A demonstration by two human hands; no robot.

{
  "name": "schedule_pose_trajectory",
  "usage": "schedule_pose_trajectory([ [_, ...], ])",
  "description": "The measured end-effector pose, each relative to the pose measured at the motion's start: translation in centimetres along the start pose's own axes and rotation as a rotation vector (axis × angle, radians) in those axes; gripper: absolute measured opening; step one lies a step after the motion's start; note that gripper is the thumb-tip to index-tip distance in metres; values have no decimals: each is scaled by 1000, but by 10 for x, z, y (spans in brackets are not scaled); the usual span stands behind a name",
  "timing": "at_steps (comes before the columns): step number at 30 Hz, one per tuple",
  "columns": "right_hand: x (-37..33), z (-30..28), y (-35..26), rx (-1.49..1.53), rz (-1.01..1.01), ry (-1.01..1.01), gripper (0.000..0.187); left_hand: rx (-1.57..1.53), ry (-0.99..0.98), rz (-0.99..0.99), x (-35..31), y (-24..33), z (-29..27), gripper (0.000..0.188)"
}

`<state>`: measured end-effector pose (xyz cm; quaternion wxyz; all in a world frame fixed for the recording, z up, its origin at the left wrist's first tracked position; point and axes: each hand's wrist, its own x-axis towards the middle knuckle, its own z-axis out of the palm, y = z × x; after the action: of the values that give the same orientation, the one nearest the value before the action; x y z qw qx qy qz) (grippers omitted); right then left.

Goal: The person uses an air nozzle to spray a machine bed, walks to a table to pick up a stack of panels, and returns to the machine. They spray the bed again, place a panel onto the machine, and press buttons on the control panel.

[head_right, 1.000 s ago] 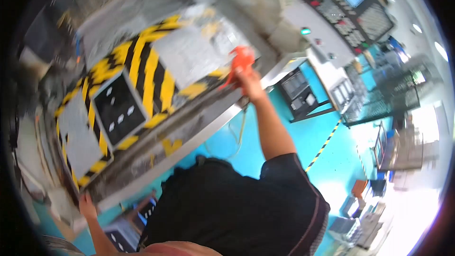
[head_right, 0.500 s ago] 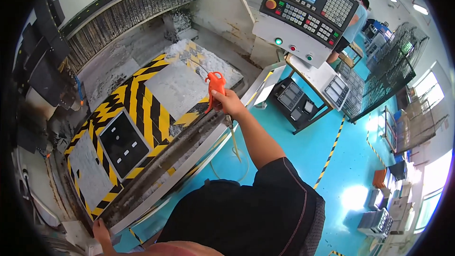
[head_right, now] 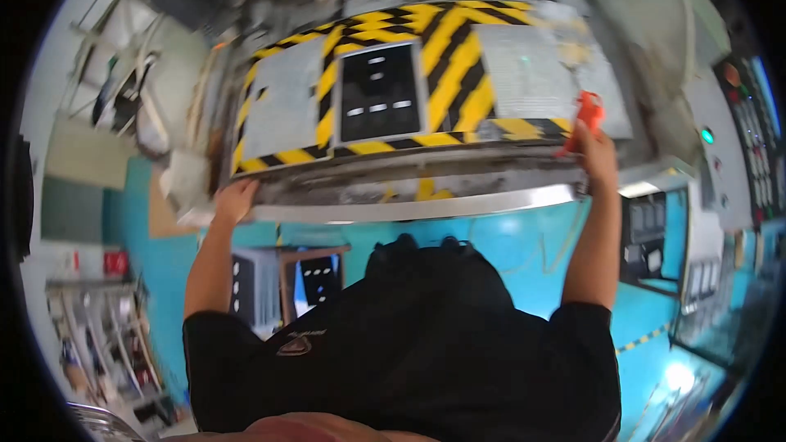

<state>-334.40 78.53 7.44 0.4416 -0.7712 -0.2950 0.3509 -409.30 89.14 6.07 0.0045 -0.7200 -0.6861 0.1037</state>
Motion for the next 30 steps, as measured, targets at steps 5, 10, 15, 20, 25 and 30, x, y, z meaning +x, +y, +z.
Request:
schedule_pose_trajectory([
  [5,10,2,2,20,-16,8,45,-260,-56,-168,1,12,-14,44],
  [10,6,0,1,1,-10,-25,45,-278,-4,-157,-4,20,-26,43],
  [15,3,2,-1,40,-36,5,45,-289,-73,-166,-5,22,-30,45],
  [20,-1,2,-2,59,-54,33,45,-247,-99,-225,-4,18,-27,43],
  [25,-2,2,-3,49,-25,12,44,-272,-5,-172,-1,11,-17,40],
  [30,-5,3,-6,76,-48,19,44,-293,18,-166,-2,7,-12,40],
])
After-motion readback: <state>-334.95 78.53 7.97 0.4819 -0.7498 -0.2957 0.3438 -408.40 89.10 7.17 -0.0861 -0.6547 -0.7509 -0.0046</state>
